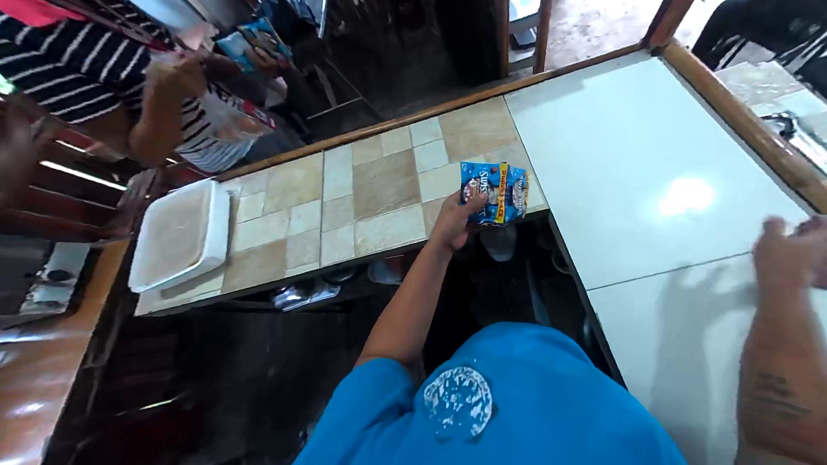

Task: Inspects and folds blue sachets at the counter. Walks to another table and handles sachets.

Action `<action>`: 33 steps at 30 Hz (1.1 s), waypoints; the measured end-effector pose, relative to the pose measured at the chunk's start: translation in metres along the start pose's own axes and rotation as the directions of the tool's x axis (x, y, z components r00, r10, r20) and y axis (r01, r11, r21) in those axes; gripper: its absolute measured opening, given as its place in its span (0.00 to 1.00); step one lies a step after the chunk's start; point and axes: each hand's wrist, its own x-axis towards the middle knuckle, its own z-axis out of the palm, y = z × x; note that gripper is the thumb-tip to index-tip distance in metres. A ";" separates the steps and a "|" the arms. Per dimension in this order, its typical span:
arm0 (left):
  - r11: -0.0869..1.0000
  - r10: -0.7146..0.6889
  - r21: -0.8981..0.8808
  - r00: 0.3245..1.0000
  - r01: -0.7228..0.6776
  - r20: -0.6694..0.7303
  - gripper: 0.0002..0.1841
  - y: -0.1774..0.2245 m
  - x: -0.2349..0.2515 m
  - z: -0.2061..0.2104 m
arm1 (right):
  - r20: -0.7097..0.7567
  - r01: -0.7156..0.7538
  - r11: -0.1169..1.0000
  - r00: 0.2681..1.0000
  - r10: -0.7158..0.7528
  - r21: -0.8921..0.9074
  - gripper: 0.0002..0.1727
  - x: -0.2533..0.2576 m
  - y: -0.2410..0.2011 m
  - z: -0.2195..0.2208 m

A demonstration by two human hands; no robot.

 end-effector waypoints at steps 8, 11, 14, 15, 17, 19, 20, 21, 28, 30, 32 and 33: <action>0.954 -0.284 -0.039 0.936 0.298 0.207 0.17 -0.035 -0.063 0.036 | 0.779 -0.484 0.640 0.542 -0.315 0.596 0.27 -0.151 -0.105 0.089; 0.905 -0.339 -0.179 0.908 0.387 0.245 0.21 -0.040 -0.075 0.027 | 0.787 -0.527 0.635 0.575 -0.222 0.565 0.23 -0.166 -0.117 0.078; 0.845 -0.289 -0.329 0.877 0.422 0.385 0.33 -0.050 -0.074 0.002 | 0.765 -0.518 0.612 0.598 -0.240 0.597 0.18 -0.163 -0.112 0.065; 0.829 -0.249 -0.370 0.869 0.419 0.428 0.29 -0.058 -0.074 -0.004 | 0.756 -0.513 0.605 0.605 -0.248 0.609 0.17 -0.165 -0.110 0.063; 0.788 -0.196 -0.435 0.847 0.436 0.494 0.21 -0.075 -0.074 -0.011 | 0.736 -0.492 0.599 0.622 -0.266 0.632 0.15 -0.169 -0.108 0.060; 0.744 -0.206 -0.445 0.805 0.497 0.556 0.24 -0.089 -0.074 -0.012 | 0.703 -0.449 0.597 0.648 -0.294 0.664 0.14 -0.173 -0.107 0.061; 0.718 -0.220 -0.441 0.776 0.539 0.591 0.29 -0.093 -0.074 -0.011 | 0.685 -0.428 0.595 0.660 -0.308 0.680 0.15 -0.174 -0.107 0.061; 0.695 -0.242 -0.429 0.750 0.577 0.616 0.36 -0.095 -0.073 -0.009 | 0.668 -0.412 0.588 0.671 -0.321 0.696 0.15 -0.175 -0.106 0.060; 0.714 -0.187 -0.467 0.785 0.522 0.591 0.21 -0.097 -0.071 -0.013 | 0.577 -0.318 0.595 0.755 -0.313 0.738 0.14 -0.174 -0.097 0.051; 0.749 -0.140 -0.457 0.788 0.480 0.599 0.15 -0.101 -0.068 -0.019 | 0.564 -0.315 0.598 0.774 -0.288 0.737 0.15 -0.172 -0.094 0.048; 0.821 -0.160 -0.367 0.793 0.438 0.587 0.16 -0.100 -0.067 -0.023 | 0.586 -0.355 0.583 0.765 -0.268 0.731 0.18 -0.166 -0.090 0.044; 0.862 -0.177 -0.303 0.802 0.406 0.571 0.18 -0.096 -0.067 -0.024 | 0.603 -0.382 0.574 0.755 -0.258 0.725 0.19 -0.163 -0.087 0.043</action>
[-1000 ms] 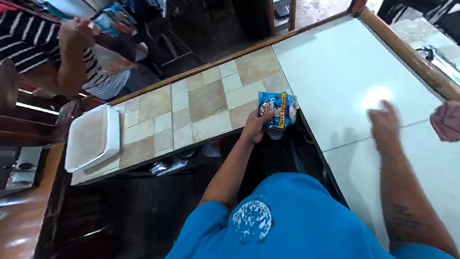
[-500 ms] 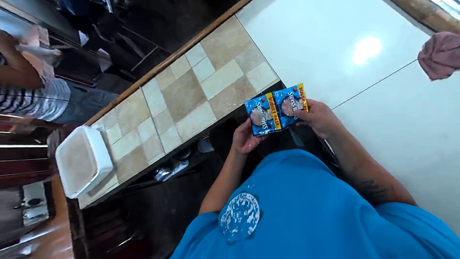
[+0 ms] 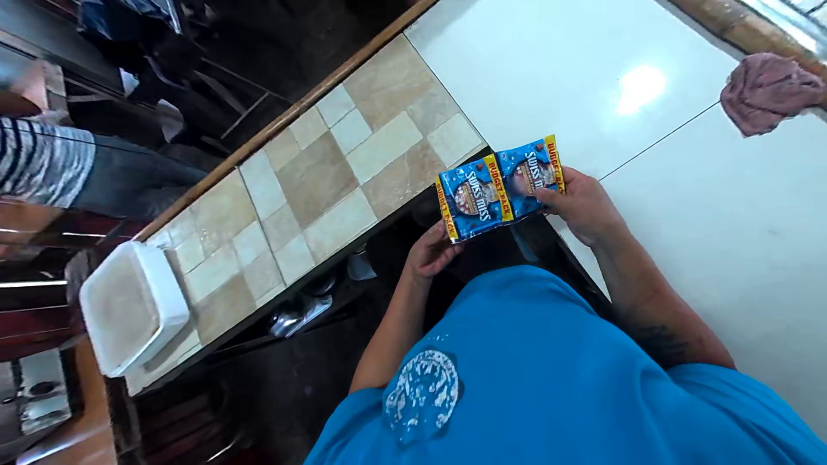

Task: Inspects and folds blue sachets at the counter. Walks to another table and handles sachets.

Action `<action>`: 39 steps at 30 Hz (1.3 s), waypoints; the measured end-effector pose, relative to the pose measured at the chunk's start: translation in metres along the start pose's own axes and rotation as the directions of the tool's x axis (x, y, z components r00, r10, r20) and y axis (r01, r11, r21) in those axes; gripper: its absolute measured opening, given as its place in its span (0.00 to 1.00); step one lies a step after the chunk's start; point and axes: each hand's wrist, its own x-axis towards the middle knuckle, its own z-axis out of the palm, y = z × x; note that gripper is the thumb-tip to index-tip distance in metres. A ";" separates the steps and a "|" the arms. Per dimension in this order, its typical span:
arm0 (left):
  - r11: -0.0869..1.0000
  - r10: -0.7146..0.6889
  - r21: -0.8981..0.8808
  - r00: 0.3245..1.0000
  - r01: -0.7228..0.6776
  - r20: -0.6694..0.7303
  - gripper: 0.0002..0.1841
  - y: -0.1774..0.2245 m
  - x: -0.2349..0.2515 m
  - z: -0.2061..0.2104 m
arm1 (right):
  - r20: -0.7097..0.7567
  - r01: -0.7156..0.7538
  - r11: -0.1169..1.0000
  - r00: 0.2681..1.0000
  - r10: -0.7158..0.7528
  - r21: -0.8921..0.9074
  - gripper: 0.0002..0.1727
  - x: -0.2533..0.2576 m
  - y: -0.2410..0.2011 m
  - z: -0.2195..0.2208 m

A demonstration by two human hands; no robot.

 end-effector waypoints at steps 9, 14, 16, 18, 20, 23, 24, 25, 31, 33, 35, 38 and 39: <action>0.956 0.104 0.293 0.888 0.035 -0.447 0.10 0.018 -0.006 0.020 | -0.098 -0.037 0.999 0.994 0.039 0.020 0.14 -0.001 0.009 -0.016; 0.911 0.198 0.412 0.840 0.033 -0.505 0.10 0.018 -0.006 0.031 | -0.153 -0.004 0.999 0.988 -0.004 -0.052 0.13 -0.003 0.012 -0.012; 0.862 0.249 0.505 0.834 0.041 -0.492 0.11 0.018 -0.007 0.035 | -0.153 0.012 0.997 0.988 -0.024 -0.078 0.14 -0.004 0.012 -0.013; 0.755 0.337 0.656 0.863 -0.009 -0.376 0.12 0.020 -0.012 0.033 | -0.116 0.130 0.984 0.983 -0.144 -0.124 0.16 -0.006 0.015 -0.018; 0.594 0.481 0.778 0.866 -0.205 -0.140 0.08 0.023 -0.012 0.021 | -0.013 0.371 0.923 0.927 -0.374 -0.108 0.14 -0.003 0.024 -0.027; 0.449 0.615 0.773 0.783 -0.448 0.096 0.05 0.027 -0.008 0.011 | 0.075 0.498 0.867 0.865 -0.495 -0.018 0.08 0.002 0.028 -0.033; 0.421 0.641 0.770 0.758 -0.479 0.121 0.04 0.028 -0.008 0.014 | 0.071 0.502 0.864 0.862 -0.503 0.022 0.07 0.002 0.028 -0.032; 0.402 0.660 0.764 0.738 -0.505 0.141 0.04 0.030 -0.009 0.018 | 0.069 0.509 0.858 0.856 -0.513 0.062 0.07 0.001 0.028 -0.031; 0.368 0.688 0.699 0.686 -0.613 0.239 0.06 0.034 -0.013 0.028 | 0.053 0.529 0.845 0.844 -0.533 0.074 0.11 -0.004 0.028 -0.026; 0.358 0.691 0.698 0.679 -0.620 0.249 0.08 0.034 -0.014 0.029 | 0.046 0.535 0.842 0.841 -0.538 0.071 0.11 -0.007 0.029 -0.028; 0.355 0.692 0.696 0.676 -0.624 0.253 0.09 0.033 -0.015 0.031 | 0.015 0.522 0.850 0.851 -0.524 0.072 0.12 -0.007 0.028 -0.028; 0.366 0.694 0.693 0.678 -0.621 0.241 0.08 0.030 -0.014 0.032 | -0.030 0.496 0.866 0.868 -0.495 0.058 0.13 -0.009 0.024 -0.027; 0.370 0.695 0.689 0.678 -0.623 0.240 0.08 0.029 -0.014 0.032 | -0.033 0.498 0.866 0.867 -0.497 0.054 0.13 -0.010 0.023 -0.027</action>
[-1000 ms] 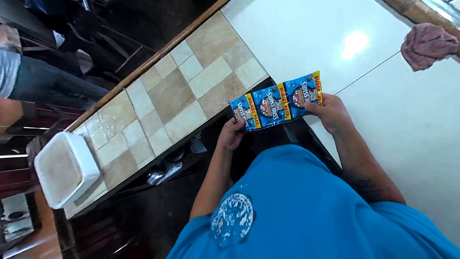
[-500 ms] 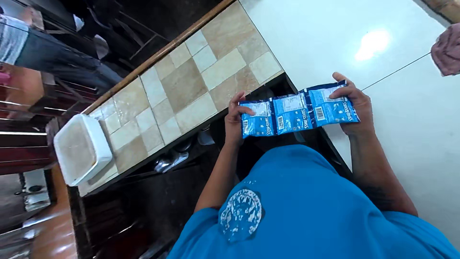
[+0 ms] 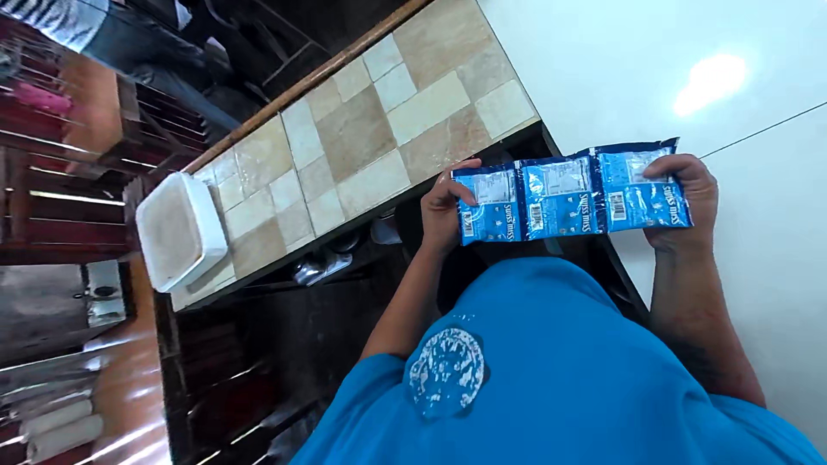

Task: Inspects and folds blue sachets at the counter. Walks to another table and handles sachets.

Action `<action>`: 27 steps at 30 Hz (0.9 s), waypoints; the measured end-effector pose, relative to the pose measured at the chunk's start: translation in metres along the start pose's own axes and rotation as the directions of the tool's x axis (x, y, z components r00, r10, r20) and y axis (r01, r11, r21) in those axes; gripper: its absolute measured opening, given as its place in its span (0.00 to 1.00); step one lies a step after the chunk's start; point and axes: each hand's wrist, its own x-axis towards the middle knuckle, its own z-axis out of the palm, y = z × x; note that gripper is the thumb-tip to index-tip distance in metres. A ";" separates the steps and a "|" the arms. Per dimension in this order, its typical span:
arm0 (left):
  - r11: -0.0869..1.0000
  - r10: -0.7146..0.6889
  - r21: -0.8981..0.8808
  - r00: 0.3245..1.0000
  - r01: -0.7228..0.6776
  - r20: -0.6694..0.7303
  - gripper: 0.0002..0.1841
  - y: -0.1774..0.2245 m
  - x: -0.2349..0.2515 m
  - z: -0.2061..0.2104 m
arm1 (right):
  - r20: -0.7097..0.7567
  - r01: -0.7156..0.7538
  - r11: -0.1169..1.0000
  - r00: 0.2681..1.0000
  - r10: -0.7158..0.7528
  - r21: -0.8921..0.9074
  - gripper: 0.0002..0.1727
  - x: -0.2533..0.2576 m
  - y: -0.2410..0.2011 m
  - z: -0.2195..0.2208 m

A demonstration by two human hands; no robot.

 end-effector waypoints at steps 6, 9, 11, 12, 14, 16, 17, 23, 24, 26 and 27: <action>0.998 -0.060 -0.010 0.998 0.060 -0.011 0.09 -0.001 -0.004 0.002 | -0.006 -0.002 0.999 1.000 0.003 0.044 0.12 0.000 -0.002 0.000; 0.927 -0.315 -0.169 0.940 0.335 0.134 0.08 -0.002 -0.008 0.002 | 0.007 -0.007 0.989 1.000 0.006 0.146 0.09 0.004 0.004 -0.002; 0.754 -0.457 -0.388 0.848 0.530 0.269 0.07 -0.009 -0.016 0.008 | 0.019 -0.040 0.962 0.999 0.037 0.270 0.07 0.010 0.009 -0.004; 0.660 -0.480 -0.458 0.803 0.596 0.354 0.08 -0.012 -0.018 0.011 | 0.018 -0.086 0.945 0.996 0.084 0.316 0.07 0.014 0.009 -0.004; 0.583 -0.562 -0.444 0.733 0.680 0.384 0.13 -0.014 -0.019 0.026 | -0.070 -0.231 0.884 0.957 0.281 0.406 0.07 0.021 -0.002 0.008; 0.596 -0.674 -0.309 0.671 0.741 0.308 0.15 -0.015 -0.016 0.046 | -0.024 -0.310 0.790 0.925 0.380 0.529 0.14 0.032 0.003 0.013; 0.579 -0.721 -0.241 0.627 0.779 0.296 0.22 -0.016 -0.013 0.054 | 0.053 -0.312 0.723 0.932 0.357 0.616 0.19 0.036 0.018 0.008; 0.411 -0.761 -0.125 0.415 0.903 0.499 0.31 -0.016 0.001 0.076 | 0.064 -0.470 0.852 0.881 0.469 0.232 0.20 0.000 0.009 0.022; 0.395 -0.755 -0.159 0.418 0.905 0.506 0.32 -0.015 0.001 0.077 | 0.137 -0.360 0.904 0.932 0.337 0.232 0.23 -0.020 0.030 0.012; 0.397 -0.757 -0.223 0.455 0.890 0.470 0.38 -0.012 0.001 0.077 | 0.277 -0.303 0.915 0.933 0.229 0.266 0.26 -0.033 0.060 0.000; 0.414 -0.762 -0.240 0.478 0.878 0.437 0.41 -0.010 0.002 0.076 | 0.311 -0.379 0.880 0.905 0.289 0.285 0.23 -0.029 0.065 0.000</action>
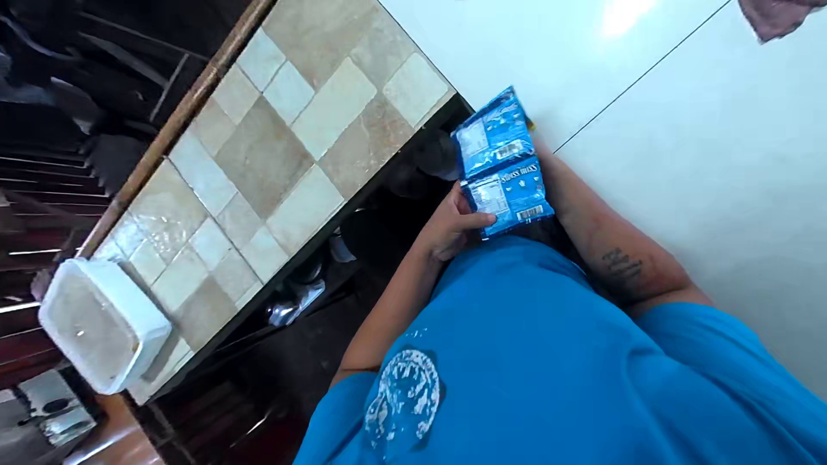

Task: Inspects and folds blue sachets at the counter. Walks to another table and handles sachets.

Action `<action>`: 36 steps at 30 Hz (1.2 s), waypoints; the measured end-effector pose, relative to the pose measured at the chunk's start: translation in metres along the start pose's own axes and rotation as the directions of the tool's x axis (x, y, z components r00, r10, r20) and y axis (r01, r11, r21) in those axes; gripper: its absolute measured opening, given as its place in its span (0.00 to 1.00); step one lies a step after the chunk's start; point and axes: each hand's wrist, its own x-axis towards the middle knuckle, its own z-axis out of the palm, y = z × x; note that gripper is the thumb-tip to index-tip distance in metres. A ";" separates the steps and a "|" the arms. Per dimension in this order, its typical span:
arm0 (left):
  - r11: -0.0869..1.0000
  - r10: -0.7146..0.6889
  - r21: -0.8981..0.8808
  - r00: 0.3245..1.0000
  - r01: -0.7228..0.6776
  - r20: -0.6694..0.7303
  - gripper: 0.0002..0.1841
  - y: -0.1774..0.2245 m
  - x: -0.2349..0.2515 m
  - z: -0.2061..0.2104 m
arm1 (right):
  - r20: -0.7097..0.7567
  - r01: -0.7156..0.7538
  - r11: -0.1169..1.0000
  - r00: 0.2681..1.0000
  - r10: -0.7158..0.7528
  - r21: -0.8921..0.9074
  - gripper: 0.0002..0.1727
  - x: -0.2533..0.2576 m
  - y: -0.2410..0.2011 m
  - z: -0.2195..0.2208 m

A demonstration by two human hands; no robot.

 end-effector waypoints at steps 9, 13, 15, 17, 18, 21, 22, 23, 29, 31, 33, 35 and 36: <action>0.985 0.164 0.091 0.967 -0.148 -0.197 0.37 0.005 -0.009 -0.008 | -0.374 -0.628 0.766 0.749 0.547 -0.136 0.16 0.031 -0.026 0.036; 0.977 0.202 0.109 0.955 -0.182 -0.217 0.36 0.001 -0.010 -0.013 | -0.342 -0.567 0.786 0.810 0.477 -0.246 0.22 0.020 -0.043 0.044; 0.977 0.202 0.113 0.953 -0.180 -0.225 0.36 -0.003 -0.009 -0.016 | -0.300 -0.473 0.841 0.868 0.395 -0.262 0.23 0.013 -0.046 0.047; 0.976 0.207 0.121 0.951 -0.183 -0.228 0.36 -0.006 -0.008 -0.019 | -0.280 -0.416 0.866 0.897 0.342 -0.278 0.23 0.010 -0.046 0.051; 0.976 0.207 0.122 0.951 -0.183 -0.229 0.36 -0.006 -0.007 -0.020 | -0.262 -0.389 0.872 0.912 0.317 -0.297 0.22 0.009 -0.046 0.052; 0.975 0.212 0.110 0.952 -0.192 -0.220 0.35 -0.006 -0.007 -0.022 | -0.224 -0.306 0.888 0.945 0.239 -0.344 0.17 0.010 -0.043 0.058; 0.975 0.213 0.106 0.952 -0.194 -0.221 0.35 -0.005 -0.007 -0.021 | -0.230 -0.297 0.887 0.947 0.225 -0.355 0.17 0.011 -0.043 0.060; 0.975 0.214 0.103 0.951 -0.195 -0.223 0.35 -0.005 -0.007 -0.020 | -0.245 -0.296 0.883 0.945 0.216 -0.365 0.17 0.013 -0.042 0.062; 0.976 0.210 0.103 0.949 -0.191 -0.233 0.36 -0.007 -0.004 -0.015 | -0.330 -0.315 0.855 0.926 0.182 -0.413 0.14 0.016 -0.037 0.064; 0.977 0.208 0.088 0.950 -0.192 -0.233 0.36 -0.008 -0.003 -0.014 | -0.339 -0.314 0.856 0.924 0.176 -0.411 0.14 0.017 -0.036 0.063; 0.979 0.202 0.075 0.952 -0.190 -0.228 0.35 -0.009 -0.002 -0.014 | -0.344 -0.307 0.860 0.924 0.167 -0.407 0.13 0.017 -0.036 0.062; 0.981 0.192 0.054 0.953 -0.185 -0.233 0.34 -0.009 -0.001 -0.014 | -0.343 -0.302 0.862 0.925 0.162 -0.407 0.13 0.017 -0.037 0.062; 0.982 0.190 0.044 0.954 -0.185 -0.233 0.34 -0.009 0.000 -0.014 | -0.338 -0.296 0.866 0.928 0.160 -0.404 0.14 0.017 -0.038 0.062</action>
